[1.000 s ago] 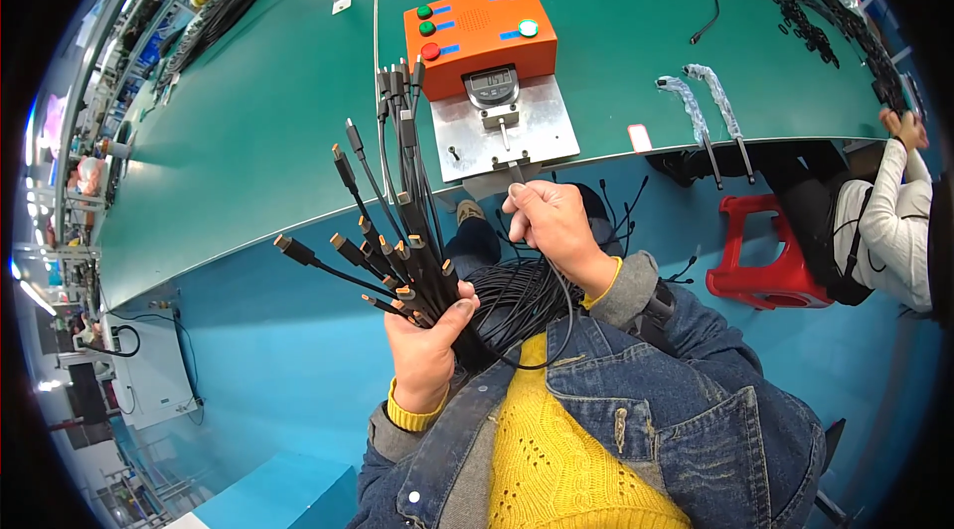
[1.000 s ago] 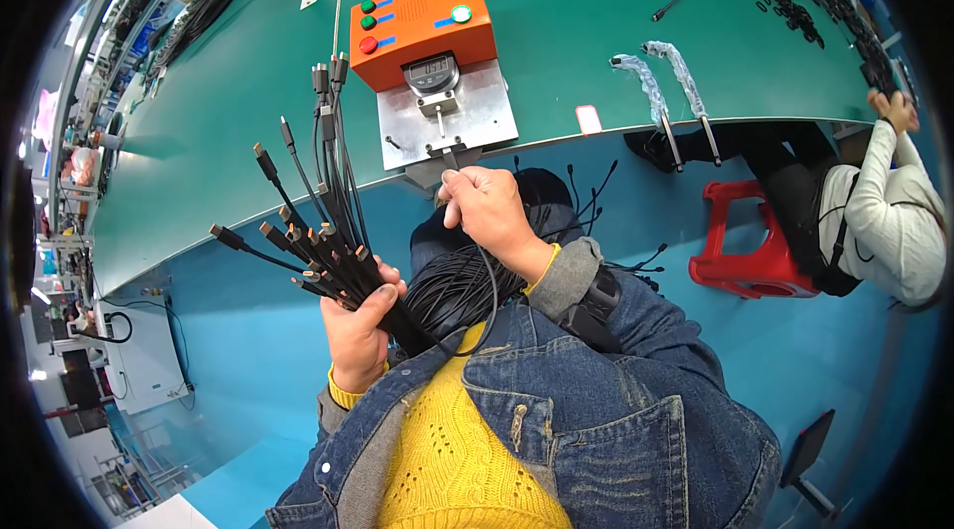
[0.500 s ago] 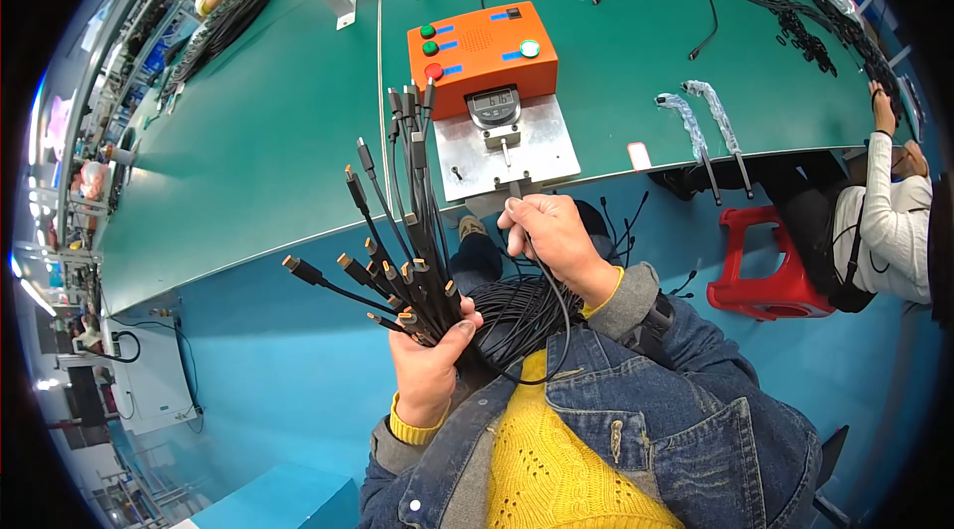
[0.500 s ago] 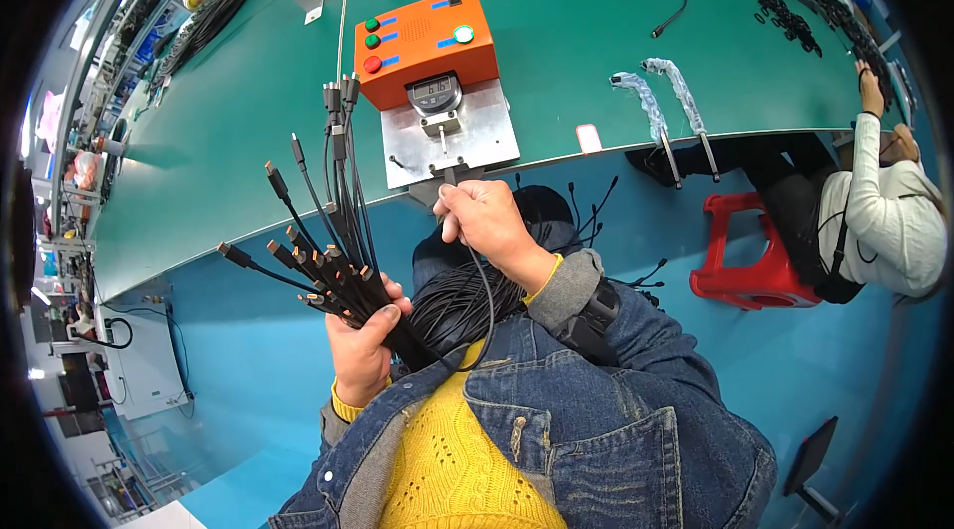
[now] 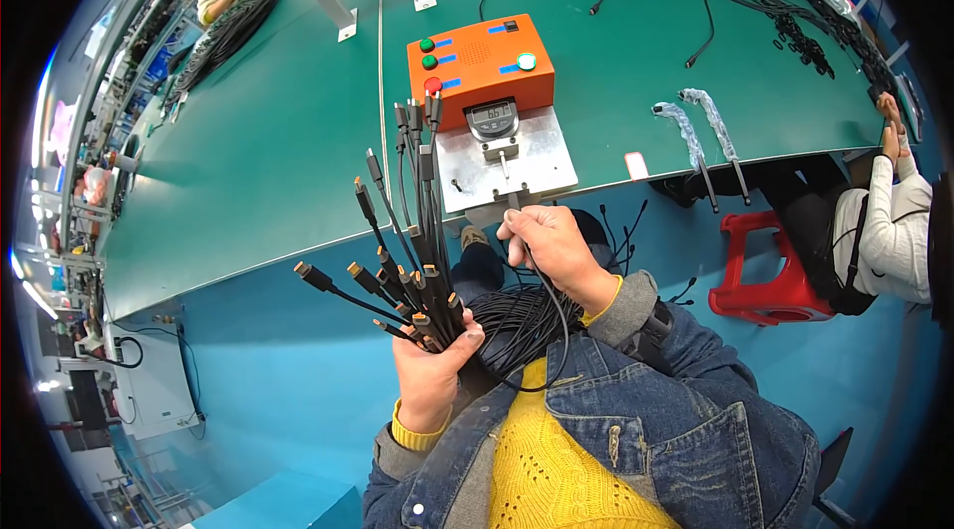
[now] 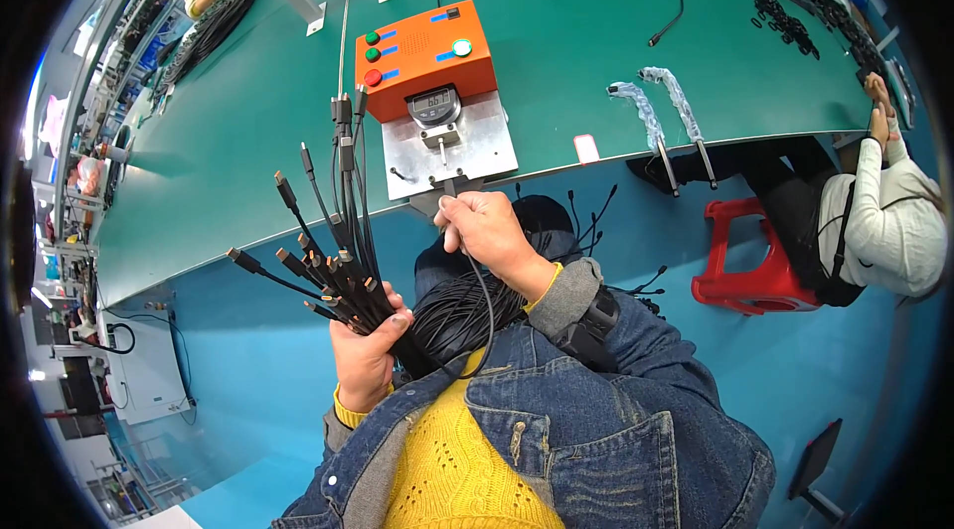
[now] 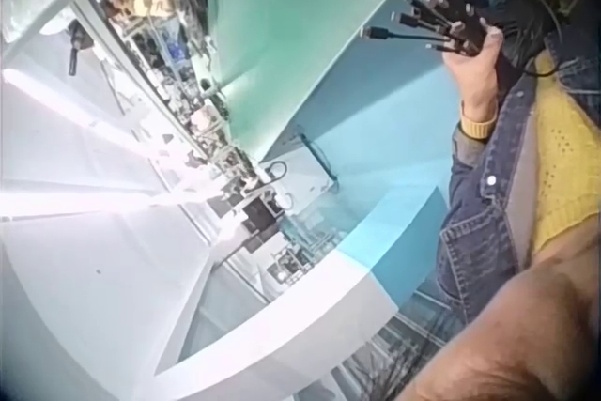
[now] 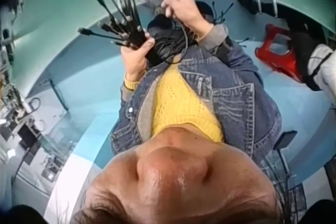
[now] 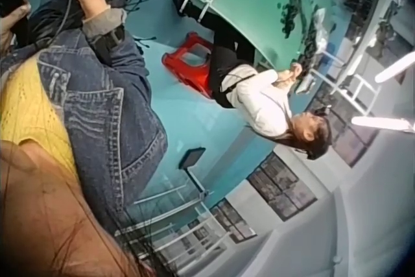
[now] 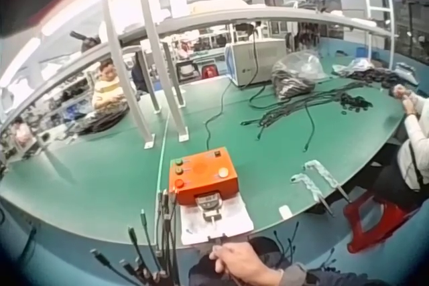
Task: The person holds a bundle of cables and repeatedly inserts the connector of each cable into a testing machine, pulling it to test the strength of the connection. After each test, the person removes the cable and selects the next one from the bundle to repeat the process.
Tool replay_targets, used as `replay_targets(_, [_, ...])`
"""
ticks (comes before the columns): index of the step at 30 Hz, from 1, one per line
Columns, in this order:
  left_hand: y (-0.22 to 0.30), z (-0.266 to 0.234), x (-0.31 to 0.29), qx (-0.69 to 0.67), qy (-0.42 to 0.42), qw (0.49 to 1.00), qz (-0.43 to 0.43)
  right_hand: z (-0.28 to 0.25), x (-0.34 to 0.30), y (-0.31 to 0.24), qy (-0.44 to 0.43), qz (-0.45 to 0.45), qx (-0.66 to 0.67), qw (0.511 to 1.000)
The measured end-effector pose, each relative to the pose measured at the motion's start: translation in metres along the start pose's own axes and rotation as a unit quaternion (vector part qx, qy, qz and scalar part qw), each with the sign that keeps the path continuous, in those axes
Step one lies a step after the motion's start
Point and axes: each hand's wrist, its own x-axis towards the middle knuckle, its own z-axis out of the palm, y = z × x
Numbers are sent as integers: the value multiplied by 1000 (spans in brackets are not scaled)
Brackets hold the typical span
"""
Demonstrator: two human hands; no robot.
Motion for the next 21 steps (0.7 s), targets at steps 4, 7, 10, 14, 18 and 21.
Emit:
replay_targets(4, [1,0,-2,2,-7,1000,6,1,-1,-1,-3,-2,4,1000])
replay_targets(7, [3,1,-3,-5,18,1000,2,2,-2,-1,-6,0,6,1000])
replay_targets(10, [5,2,-1,-7,20,1000,12,-3,-5,0,-1,22,-12,1000])
replay_targets(14, [6,2,-1,-12,15,1000,16,-17,-21,0,-21,48,-114,992])
replay_targets(18, [4,0,3,9,-7,1000,20,-40,-27,5,-85,64,-462,880])
replay_targets(21, [4,1,2,-6,-6,1000,17,-55,-32,-1,35,-49,-655,753])
